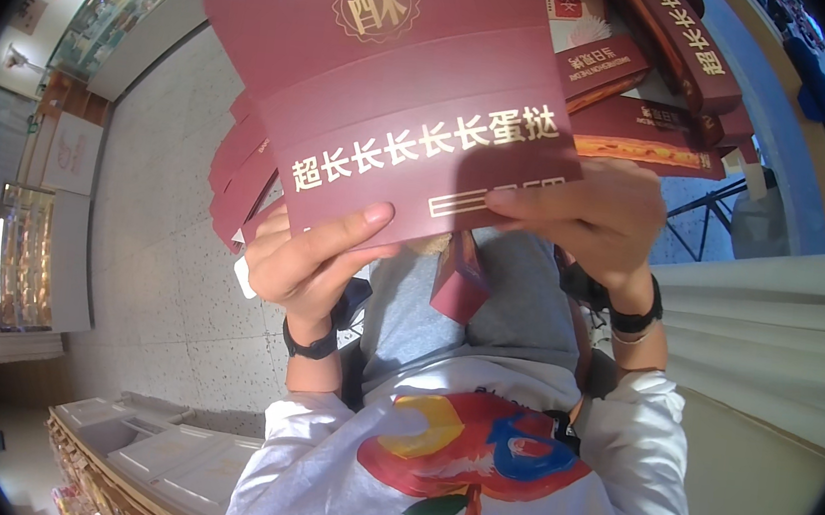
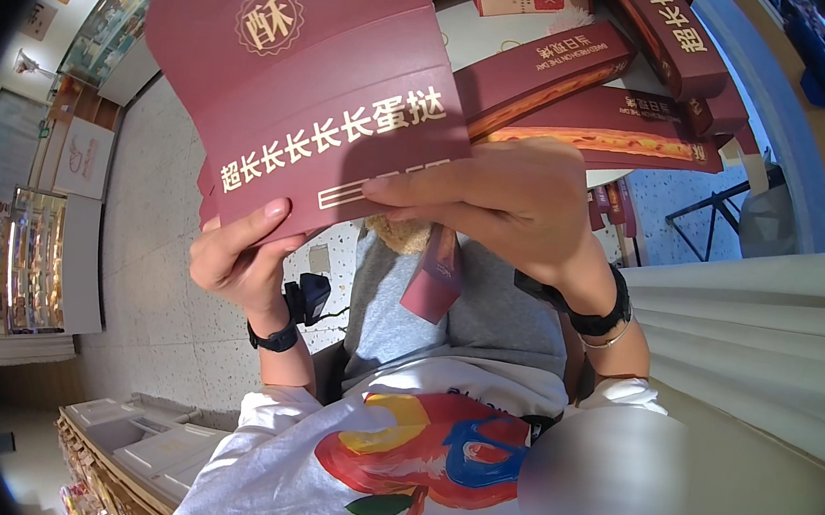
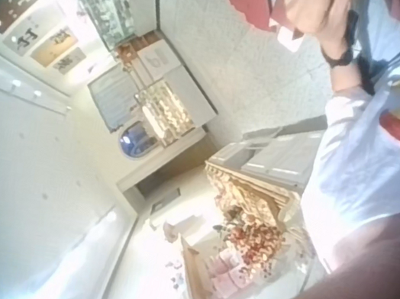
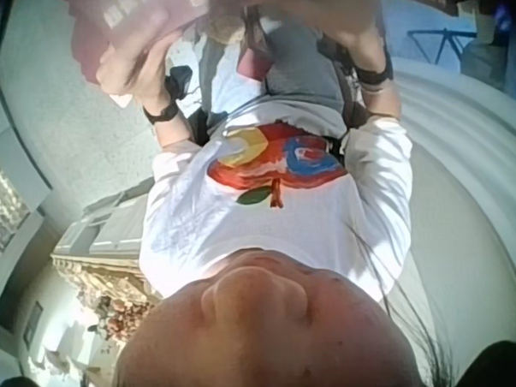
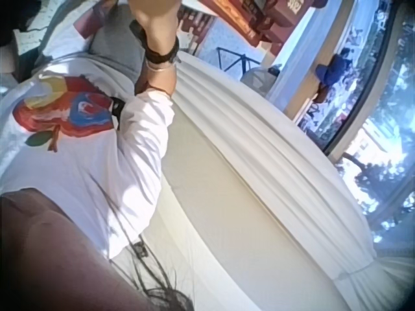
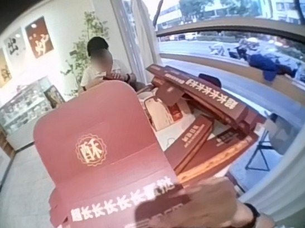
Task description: The person assembles multiple long, flat, maroon cardboard boxes by folding the flaps and securing them with adhesive tape. The person works at a table, handling the boxes one at a time, folding the sides, and applying tape to close them.
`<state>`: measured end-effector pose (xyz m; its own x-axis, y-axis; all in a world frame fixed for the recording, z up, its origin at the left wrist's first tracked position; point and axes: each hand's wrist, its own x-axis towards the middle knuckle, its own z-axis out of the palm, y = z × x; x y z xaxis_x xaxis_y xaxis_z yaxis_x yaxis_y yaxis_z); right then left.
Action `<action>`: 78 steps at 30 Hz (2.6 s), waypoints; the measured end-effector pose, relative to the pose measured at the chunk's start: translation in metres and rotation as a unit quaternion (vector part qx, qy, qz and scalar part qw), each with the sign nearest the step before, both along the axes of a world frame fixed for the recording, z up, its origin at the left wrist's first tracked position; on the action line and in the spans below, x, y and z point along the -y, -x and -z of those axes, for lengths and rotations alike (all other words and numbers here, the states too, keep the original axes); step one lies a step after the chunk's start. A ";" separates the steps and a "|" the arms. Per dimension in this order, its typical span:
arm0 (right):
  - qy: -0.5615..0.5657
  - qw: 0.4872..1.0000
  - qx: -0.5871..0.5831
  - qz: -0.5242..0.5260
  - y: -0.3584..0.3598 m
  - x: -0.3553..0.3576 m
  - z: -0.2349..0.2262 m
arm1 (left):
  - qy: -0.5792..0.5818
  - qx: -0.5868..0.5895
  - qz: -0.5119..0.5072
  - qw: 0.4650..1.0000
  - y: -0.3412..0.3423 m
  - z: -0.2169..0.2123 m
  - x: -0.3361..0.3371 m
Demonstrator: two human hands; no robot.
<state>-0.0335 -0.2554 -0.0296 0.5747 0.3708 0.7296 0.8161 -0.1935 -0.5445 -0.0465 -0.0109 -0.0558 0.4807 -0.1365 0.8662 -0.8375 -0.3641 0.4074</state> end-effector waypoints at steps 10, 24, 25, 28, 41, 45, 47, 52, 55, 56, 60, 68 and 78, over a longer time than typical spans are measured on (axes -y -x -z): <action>0.036 0.999 0.017 -0.001 0.002 -0.004 -0.009 | 0.004 -0.036 0.009 0.999 -0.001 -0.007 0.001; 0.038 0.999 0.003 0.006 0.003 -0.014 -0.003 | 0.030 -0.065 0.014 0.997 0.001 -0.001 -0.004; 0.071 0.997 0.022 0.021 0.002 -0.013 -0.006 | 0.068 -0.083 0.020 0.994 0.003 0.002 -0.005; 0.051 0.999 0.008 -0.004 -0.001 -0.004 -0.010 | 0.082 -0.146 0.037 0.985 0.000 0.011 -0.016; 0.214 0.947 0.238 -0.018 0.011 -0.069 -0.038 | -0.079 0.006 -0.191 0.978 -0.008 0.008 0.002; 0.137 0.937 0.320 0.023 0.015 -0.096 -0.037 | 0.094 -0.100 -0.147 0.980 0.000 0.022 0.001; 0.082 0.940 0.329 0.035 0.006 -0.102 -0.031 | 0.137 -0.128 -0.138 0.973 0.004 0.022 0.002; -0.113 0.981 0.142 0.068 0.000 -0.083 -0.022 | 0.181 -0.162 -0.137 0.960 0.005 0.026 -0.001; -0.097 0.995 -0.001 0.032 0.004 -0.077 -0.021 | 0.149 -0.108 -0.189 0.965 0.005 0.019 0.007; -0.098 0.995 -0.002 0.035 0.007 -0.077 -0.018 | 0.149 -0.096 -0.191 0.965 0.003 0.019 0.012; -0.113 0.993 0.010 0.036 0.012 -0.085 0.001 | 0.171 -0.114 -0.189 0.960 0.003 0.026 0.019; -0.150 0.985 -0.023 0.086 0.007 -0.088 0.007 | 0.152 -0.189 -0.146 0.959 0.005 0.023 0.025; -0.251 0.965 -0.063 0.044 -0.006 -0.084 0.018 | 0.252 -0.190 -0.111 0.942 0.002 0.047 0.055</action>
